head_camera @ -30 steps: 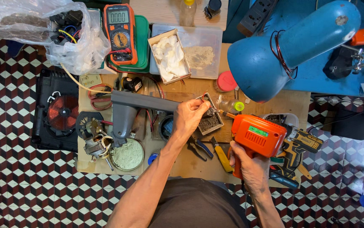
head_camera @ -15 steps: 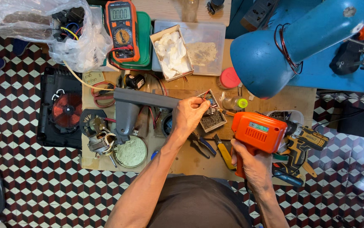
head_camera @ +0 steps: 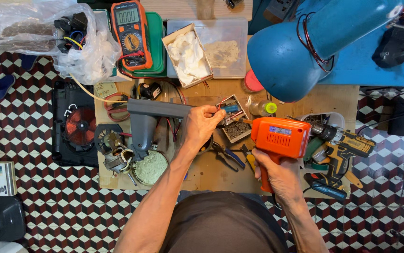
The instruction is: The person manipulates small wires and components on a cluttered workbench, then uses a heat gun to apply heat to a small electronic part. The person continues to adjust the wires and components by hand.
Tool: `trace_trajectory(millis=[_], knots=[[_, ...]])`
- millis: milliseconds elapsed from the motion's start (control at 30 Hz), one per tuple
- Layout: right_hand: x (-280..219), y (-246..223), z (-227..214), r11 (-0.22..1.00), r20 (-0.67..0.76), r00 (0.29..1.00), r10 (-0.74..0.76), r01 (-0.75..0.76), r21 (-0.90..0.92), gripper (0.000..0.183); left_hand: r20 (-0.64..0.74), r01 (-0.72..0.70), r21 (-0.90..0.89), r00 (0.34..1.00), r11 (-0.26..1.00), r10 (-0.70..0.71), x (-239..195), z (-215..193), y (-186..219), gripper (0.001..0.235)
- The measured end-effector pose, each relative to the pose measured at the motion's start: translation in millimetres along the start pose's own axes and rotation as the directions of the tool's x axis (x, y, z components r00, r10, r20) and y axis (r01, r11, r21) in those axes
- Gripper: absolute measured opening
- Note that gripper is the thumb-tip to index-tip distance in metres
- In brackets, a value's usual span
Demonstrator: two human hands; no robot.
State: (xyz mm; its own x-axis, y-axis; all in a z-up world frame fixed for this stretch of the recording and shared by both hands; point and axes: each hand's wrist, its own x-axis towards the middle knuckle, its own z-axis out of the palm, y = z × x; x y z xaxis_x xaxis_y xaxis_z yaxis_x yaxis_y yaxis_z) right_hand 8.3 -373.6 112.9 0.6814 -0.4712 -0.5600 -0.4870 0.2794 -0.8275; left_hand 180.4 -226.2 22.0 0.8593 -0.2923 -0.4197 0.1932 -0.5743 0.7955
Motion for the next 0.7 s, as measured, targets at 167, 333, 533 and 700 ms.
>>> trace_trajectory(millis=[167,333,533,700], knots=[[-1.3,4.7,-3.7,0.998,0.038,0.999,0.026,-0.024,-0.056,0.023,0.065,0.034,-0.016,0.997,0.999,-0.033,-4.3,-9.9,5.0,0.043],[-2.4,4.9,-5.2,0.997,0.034,0.999,0.038,-0.036,-0.075,0.024,0.115,0.015,-0.088,0.993,0.996,-0.005,-6.3,-14.6,5.1,0.041],[-2.7,2.7,-4.3,0.994,0.02,0.998,0.057,-0.055,-0.091,0.025,0.117,-0.019,-0.091,0.993,0.996,0.03,-4.8,-14.4,1.4,0.041],[-2.2,2.4,-4.6,0.994,0.009,0.996,0.088,-0.087,-0.062,0.025,0.113,-0.029,-0.046,0.993,0.999,0.034,-4.6,-14.9,1.8,0.04]])
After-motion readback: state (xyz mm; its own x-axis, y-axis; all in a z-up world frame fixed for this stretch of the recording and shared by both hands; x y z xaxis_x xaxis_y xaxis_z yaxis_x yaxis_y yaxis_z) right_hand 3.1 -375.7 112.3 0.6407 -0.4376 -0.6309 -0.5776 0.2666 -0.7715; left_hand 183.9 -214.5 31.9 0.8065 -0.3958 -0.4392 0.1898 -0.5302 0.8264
